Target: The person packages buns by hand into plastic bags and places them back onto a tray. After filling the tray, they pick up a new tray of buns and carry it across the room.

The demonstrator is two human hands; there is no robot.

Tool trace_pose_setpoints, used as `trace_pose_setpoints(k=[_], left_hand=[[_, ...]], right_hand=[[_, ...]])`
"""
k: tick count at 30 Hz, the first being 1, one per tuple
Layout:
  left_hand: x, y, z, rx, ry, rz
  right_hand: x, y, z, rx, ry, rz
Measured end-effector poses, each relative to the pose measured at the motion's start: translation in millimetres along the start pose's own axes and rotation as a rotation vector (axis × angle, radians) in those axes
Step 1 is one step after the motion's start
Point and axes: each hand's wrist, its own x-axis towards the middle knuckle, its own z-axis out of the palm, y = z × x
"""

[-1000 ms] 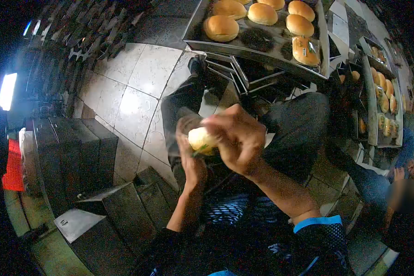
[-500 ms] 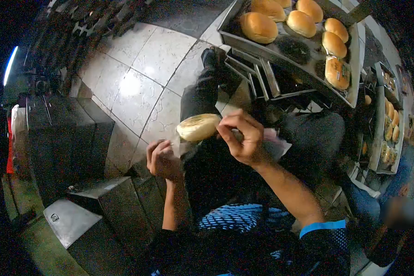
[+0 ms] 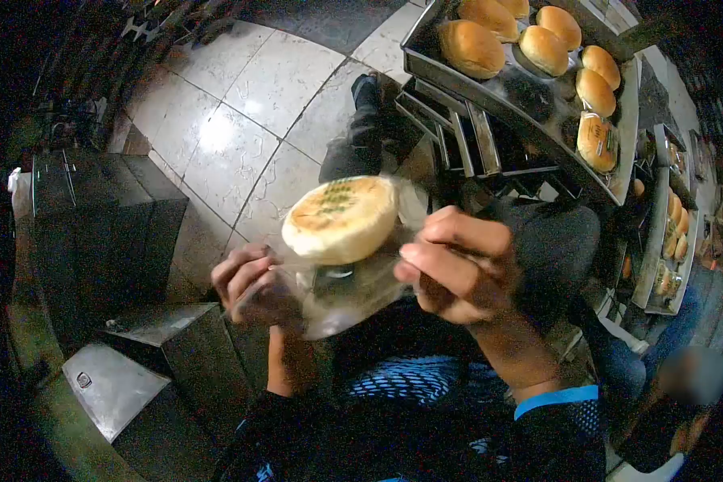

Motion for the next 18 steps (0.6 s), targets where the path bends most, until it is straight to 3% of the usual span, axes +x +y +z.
trace_pose_setpoints(k=[1,2,3,5,11,13,14,15,17,18], left_hand=[[-4.3,-3.3,-4.5,0.038,-0.101,0.014],[-8.4,-2.9,4.7,0.093,-0.120,-0.086],[-13.1,-4.0,13.8,0.144,-0.145,-0.182],[-27.0,-8.0,8.2,0.126,-0.162,-0.204],[-23.5,5.2,15.1,0.028,-0.138,-0.249],[-15.7,5.3,33.2,-0.020,-0.170,-0.206],[-12.7,8.8,42.0,0.009,-0.191,-0.285],[-9.3,1.2,58.0,0.030,-0.091,-0.226],[-5.0,-16.3,55.1,-0.143,0.046,-0.655],[5.0,-11.3,42.7,-0.140,-0.076,-0.721]], right_hand=[[-13.9,12.4,12.1,-0.012,0.075,-0.020],[-9.0,30.0,25.2,-0.014,-0.099,0.037],[-32.9,40.9,43.4,0.470,-0.101,0.537],[-45.2,38.2,42.0,0.540,-0.105,0.527],[-42.5,48.7,34.5,0.083,-0.163,0.030],[-19.7,42.1,55.7,0.122,-0.066,-0.017],[-11.4,41.6,70.6,0.139,-0.052,-0.031],[-3.2,44.8,79.6,0.156,-0.035,-0.052],[10.1,56.4,83.4,0.203,0.182,0.494],[4.7,69.1,78.8,0.042,0.149,0.447]])
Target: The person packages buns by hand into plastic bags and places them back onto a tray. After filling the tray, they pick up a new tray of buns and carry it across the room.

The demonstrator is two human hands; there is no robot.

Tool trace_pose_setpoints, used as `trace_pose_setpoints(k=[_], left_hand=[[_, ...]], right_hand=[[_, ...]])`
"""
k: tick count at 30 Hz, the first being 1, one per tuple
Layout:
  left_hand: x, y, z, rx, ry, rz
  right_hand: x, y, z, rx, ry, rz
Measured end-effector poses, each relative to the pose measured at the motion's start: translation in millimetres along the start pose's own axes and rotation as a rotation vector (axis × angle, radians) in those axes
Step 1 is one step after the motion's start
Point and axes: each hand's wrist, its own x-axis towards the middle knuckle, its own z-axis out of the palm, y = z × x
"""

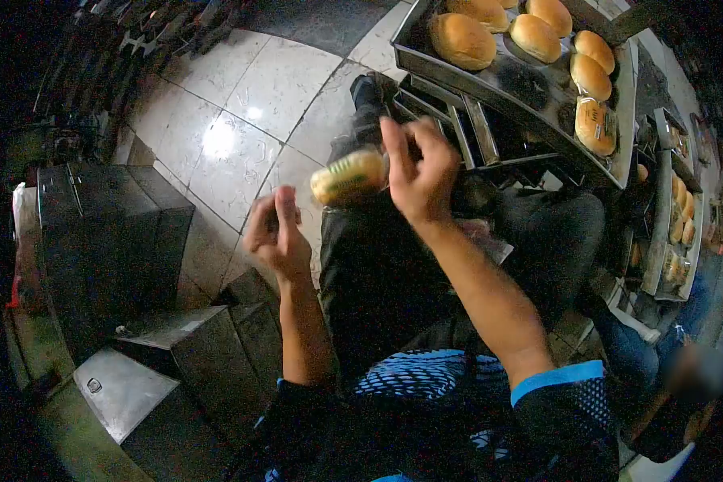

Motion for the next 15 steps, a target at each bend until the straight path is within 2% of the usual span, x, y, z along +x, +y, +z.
trace_pose_setpoints(k=[3,5,7,8,9,11,12,14,15], left_hand=[[-35.4,4.9,-41.2,0.030,-0.112,-0.252],[-70.9,-6.3,-64.1,0.111,-0.150,-0.364],[-94.8,-1.7,-70.5,0.395,-0.196,-0.114],[-101.8,-0.1,-72.3,0.359,-0.159,-0.023],[-105.3,7.1,-73.5,0.221,-0.056,-0.084],[-96.1,19.7,-90.0,0.074,-0.081,-0.191],[-81.4,34.3,-87.8,0.167,-0.141,-0.101],[-60.0,39.1,-79.8,0.129,-0.136,-0.237],[-48.7,41.1,-71.2,0.100,-0.146,-0.304]], right_hand=[[-61.7,-4.4,-17.1,0.004,-0.073,0.204],[-108.2,5.3,-33.1,-0.037,-0.223,0.364],[-132.9,16.2,-47.1,-0.141,-0.347,0.266],[-130.6,23.7,-61.8,-0.131,-0.544,0.328],[-121.4,18.8,-75.1,-0.185,-0.643,0.486],[-101.1,-5.4,-85.9,-0.230,-0.491,0.333],[-89.5,-21.3,-86.2,-0.165,-0.496,0.170],[-70.1,-52.7,-74.5,-0.034,-0.483,-0.161],[-68.2,-63.0,-64.2,-0.120,-0.599,-0.211]])
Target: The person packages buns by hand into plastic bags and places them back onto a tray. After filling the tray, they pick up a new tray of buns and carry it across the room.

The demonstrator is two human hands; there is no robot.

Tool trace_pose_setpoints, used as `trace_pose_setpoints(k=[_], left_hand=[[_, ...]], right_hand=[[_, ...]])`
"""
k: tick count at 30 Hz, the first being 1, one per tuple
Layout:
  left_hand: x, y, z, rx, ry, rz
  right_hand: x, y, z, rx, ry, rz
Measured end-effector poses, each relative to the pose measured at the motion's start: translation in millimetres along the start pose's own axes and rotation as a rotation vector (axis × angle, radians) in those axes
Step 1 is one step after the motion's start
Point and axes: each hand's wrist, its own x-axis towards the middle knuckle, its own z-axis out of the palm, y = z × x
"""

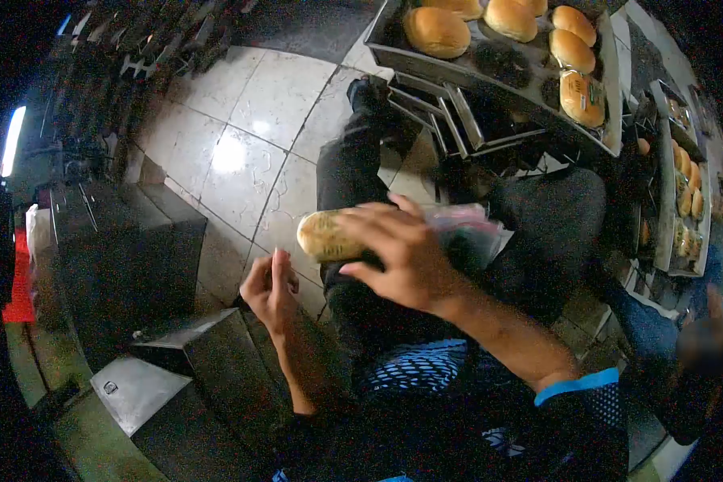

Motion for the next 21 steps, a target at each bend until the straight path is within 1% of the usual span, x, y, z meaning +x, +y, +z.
trace_pose_setpoints(k=[1,2,4,5,6,8,9,10,11,12,13,14,15,16,17,18,19,20,21], left_hand=[[11.3,11.4,9.3,0.068,-0.009,0.000],[17.1,10.2,14.1,0.029,0.011,-0.018],[37.3,5.7,28.0,-0.057,0.020,-0.053],[41.7,8.9,32.8,-0.090,0.022,-0.055],[42.6,17.2,39.2,-0.137,0.042,-0.062],[47.5,5.5,44.1,-0.205,0.051,-0.060],[48.0,-4.3,47.2,-0.184,0.021,-0.051],[47.1,-5.5,53.2,-0.174,-0.032,-0.105],[44.5,-5.9,68.3,-0.166,-0.076,-0.023],[39.1,-1.5,86.7,-0.154,-0.116,0.057],[33.7,1.1,100.6,-0.109,-0.219,0.073],[27.7,11.0,113.2,-0.077,-0.365,0.054],[25.0,6.9,127.5,-0.055,-0.496,0.136],[22.0,8.0,141.5,0.020,-0.605,0.305],[20.5,5.2,151.2,0.200,-0.696,0.480],[15.4,-3.7,158.4,0.300,-0.758,0.491],[13.3,-17.6,161.5,0.296,-0.796,0.495],[10.5,-28.8,161.8,0.294,-0.834,0.503],[8.6,-25.4,160.9,0.272,-0.824,0.536]], right_hand=[[7.3,4.1,15.8,-0.145,-0.032,-0.073],[12.9,14.6,31.5,-0.298,-0.064,-0.135],[29.7,22.1,29.2,-0.143,-0.118,-0.010],[32.5,23.5,10.5,0.004,-0.152,0.078],[34.9,34.6,-4.0,0.117,-0.086,0.086],[34.8,54.4,-44.3,0.260,0.047,0.162],[34.6,57.2,-76.2,0.438,-0.014,0.420],[36.1,58.1,-97.7,0.633,0.160,0.472],[38.0,52.8,-119.5,0.699,0.350,0.547],[38.0,75.4,-129.9,0.616,0.555,0.467],[39.1,96.5,-140.4,0.413,0.736,0.482],[43.0,101.5,-155.3,0.169,0.694,0.533],[46.9,106.3,-170.4,-0.076,0.652,0.585],[42.7,110.9,-173.6,-0.318,0.614,0.519],[38.5,115.3,-176.9,-0.568,0.597,0.455],[30.3,110.5,-173.7,-0.589,0.597,0.382],[19.9,104.5,-168.1,-0.606,0.597,0.309],[6.7,96.9,-152.2,-0.439,0.531,0.275],[-7.2,85.3,-138.0,-0.293,0.373,0.210]])
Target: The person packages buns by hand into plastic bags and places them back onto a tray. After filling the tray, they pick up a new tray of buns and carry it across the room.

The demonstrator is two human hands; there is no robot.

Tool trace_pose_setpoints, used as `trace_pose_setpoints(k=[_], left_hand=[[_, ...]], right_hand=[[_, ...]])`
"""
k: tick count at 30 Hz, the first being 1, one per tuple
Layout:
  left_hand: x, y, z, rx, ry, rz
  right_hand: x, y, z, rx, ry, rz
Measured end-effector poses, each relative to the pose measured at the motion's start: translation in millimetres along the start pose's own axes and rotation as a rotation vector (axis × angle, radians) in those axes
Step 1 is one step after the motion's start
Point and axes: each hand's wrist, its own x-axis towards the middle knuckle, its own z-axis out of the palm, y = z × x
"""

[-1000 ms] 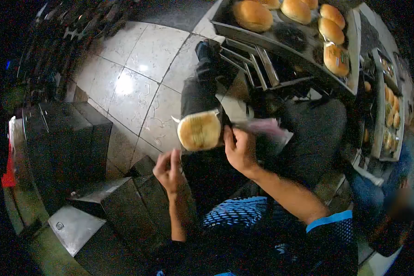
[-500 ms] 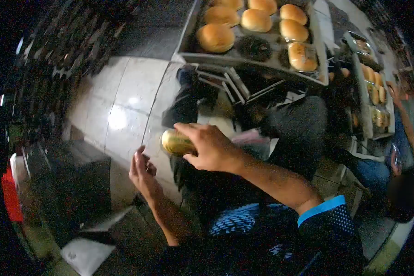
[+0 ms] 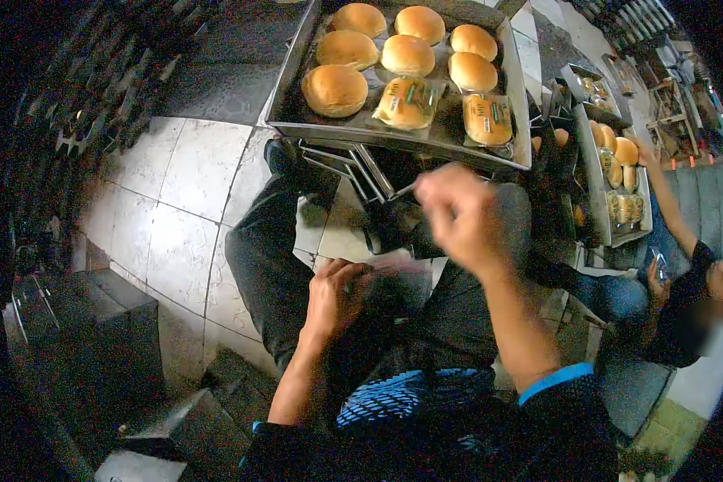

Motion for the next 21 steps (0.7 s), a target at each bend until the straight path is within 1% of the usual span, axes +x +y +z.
trace_pose_setpoints(k=[1,2,3,4,5,6,7,10,11,13,14,15,16,17,19,20,21], left_hand=[[1.0,4.7,-2.2,-0.001,0.010,0.036],[0.2,8.5,-3.4,-0.001,0.014,0.074],[-1.8,10.5,-1.0,0.035,0.022,0.076],[-2.3,11.7,3.6,0.073,0.031,0.080],[-3.2,11.2,9.2,0.110,0.049,0.087],[-4.5,9.5,14.9,0.199,0.080,0.040],[-7.7,9.6,17.0,0.154,0.065,-0.013],[0.0,25.4,11.3,-0.004,0.014,-0.120],[2.7,33.1,3.2,-0.070,-0.016,-0.140],[0.7,28.4,-5.8,-0.260,-0.033,-0.161],[-4.3,8.7,-3.6,-0.385,-0.019,-0.160],[-2.1,5.8,-4.8,-0.513,-0.003,-0.159],[-2.4,14.6,-7.7,-0.802,0.165,-0.262],[-2.8,3.9,-6.7,-1.030,0.257,-0.345],[4.9,8.4,-14.8,-1.134,0.436,-0.377],[3.0,2.4,-19.8,-1.086,0.539,-0.412],[3.1,1.3,-27.1,-1.000,0.656,-0.442]], right_hand=[[-25.5,5.1,12.2,0.093,-0.199,-0.065],[-50.4,1.5,23.6,0.179,-0.370,0.044],[-74.4,-2.6,36.8,0.174,-0.377,0.110],[-93.6,-5.6,45.0,0.054,-0.304,0.024],[-108.8,-8.0,46.8,0.083,-0.307,0.128],[-113.7,-13.4,46.6,0.156,-0.310,0.243],[-115.7,-17.6,44.7,0.228,-0.315,0.357],[-99.8,-13.2,32.8,0.096,-0.115,0.014],[-92.5,-13.6,23.0,0.054,-0.008,0.006],[-74.2,-19.5,-2.2,0.152,0.144,0.117],[-63.9,-24.8,-15.0,0.231,0.194,0.210],[-58.9,-21.5,-19.6,0.364,0.263,0.260],[-56.9,-21.3,-18.6,0.432,0.269,0.264],[-55.2,-22.4,-15.2,0.500,0.270,0.271],[-55.4,-35.6,-0.4,0.525,0.219,0.227],[-49.4,-47.2,2.8,0.362,0.188,0.085],[-46.0,-55.1,7.8,0.340,0.111,0.013]])
